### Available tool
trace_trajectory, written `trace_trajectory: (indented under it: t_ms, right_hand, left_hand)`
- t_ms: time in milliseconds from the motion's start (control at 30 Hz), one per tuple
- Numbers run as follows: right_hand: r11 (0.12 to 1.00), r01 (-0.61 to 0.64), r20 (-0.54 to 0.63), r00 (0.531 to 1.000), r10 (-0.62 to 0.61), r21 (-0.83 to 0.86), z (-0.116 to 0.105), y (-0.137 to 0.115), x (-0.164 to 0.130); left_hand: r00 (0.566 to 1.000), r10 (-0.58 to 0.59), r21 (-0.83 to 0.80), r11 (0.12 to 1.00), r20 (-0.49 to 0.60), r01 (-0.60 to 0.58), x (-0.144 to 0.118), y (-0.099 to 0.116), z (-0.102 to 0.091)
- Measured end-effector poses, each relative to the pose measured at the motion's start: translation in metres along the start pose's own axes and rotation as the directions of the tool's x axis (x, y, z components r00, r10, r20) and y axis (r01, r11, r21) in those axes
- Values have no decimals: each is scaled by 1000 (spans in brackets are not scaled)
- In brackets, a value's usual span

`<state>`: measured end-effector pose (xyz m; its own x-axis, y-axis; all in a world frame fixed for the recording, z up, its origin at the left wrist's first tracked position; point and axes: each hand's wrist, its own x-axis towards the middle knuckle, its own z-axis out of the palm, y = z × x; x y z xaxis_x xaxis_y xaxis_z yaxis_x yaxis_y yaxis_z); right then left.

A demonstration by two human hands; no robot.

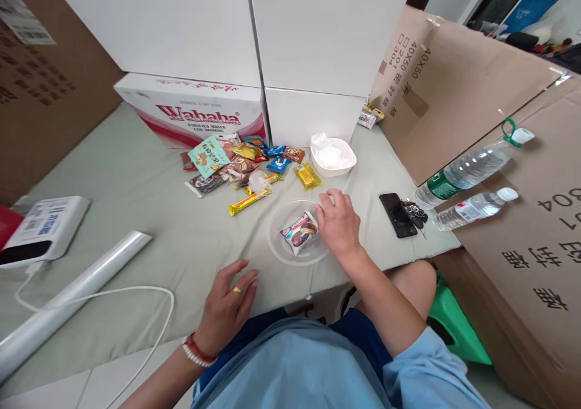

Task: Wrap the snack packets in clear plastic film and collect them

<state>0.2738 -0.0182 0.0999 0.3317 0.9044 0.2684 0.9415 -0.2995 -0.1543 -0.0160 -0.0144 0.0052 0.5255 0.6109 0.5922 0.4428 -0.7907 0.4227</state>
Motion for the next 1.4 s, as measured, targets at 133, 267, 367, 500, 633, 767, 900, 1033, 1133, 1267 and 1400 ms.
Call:
trace_trajectory:
  t_ms: [133, 267, 367, 500, 633, 767, 900, 1033, 1133, 1267, 1400]
  right_hand:
    - [958, -189, 363, 926, 100, 217, 4, 37, -8]
    - [831, -351, 498, 861, 106, 430, 10, 66, -11]
    - [683, -486, 415, 865, 284, 545, 1, 95, 0]
    - [379, -615, 287, 715, 638, 691, -20, 147, 39]
    - [308, -636, 196, 595, 779, 708, -28, 187, 91]
    - [264, -674, 228, 548, 805, 690, -16, 201, 134]
    - [293, -708, 296, 582, 757, 642, 3, 192, 152]
    - [472, -627, 203, 709, 675, 619, 24, 158, 153]
    - [617, -468, 173, 862, 476, 633, 44, 109, 152]
    - [764, 140, 75, 968, -239, 630, 79, 14, 157]
    - [724, 312, 58, 898, -436, 615, 108, -70, 166]
  left_hand:
    - [998, -17, 109, 994, 52, 11, -14, -15, -4]
    - [990, -3, 184, 983, 140, -23, -15, -17, 1]
    - [990, 33, 202, 977, 138, -61, -12, -15, 3]
    - [991, 44, 204, 976, 129, -70, -11, -13, 3]
    - [992, 47, 225, 972, 121, -73, -11, -11, 4]
    - [991, 52, 238, 968, 121, -80, -10, -8, 3]
    - [992, 32, 248, 967, 120, -61, -11, -5, 3]
    - [994, 22, 242, 969, 107, -48, -13, -5, 5]
    - [994, 13, 233, 972, 109, -38, -14, -5, 6]
    - [994, 2, 237, 971, 112, -29, -14, -3, 5]
    - [994, 4, 232, 972, 114, -30, -12, -1, 5]
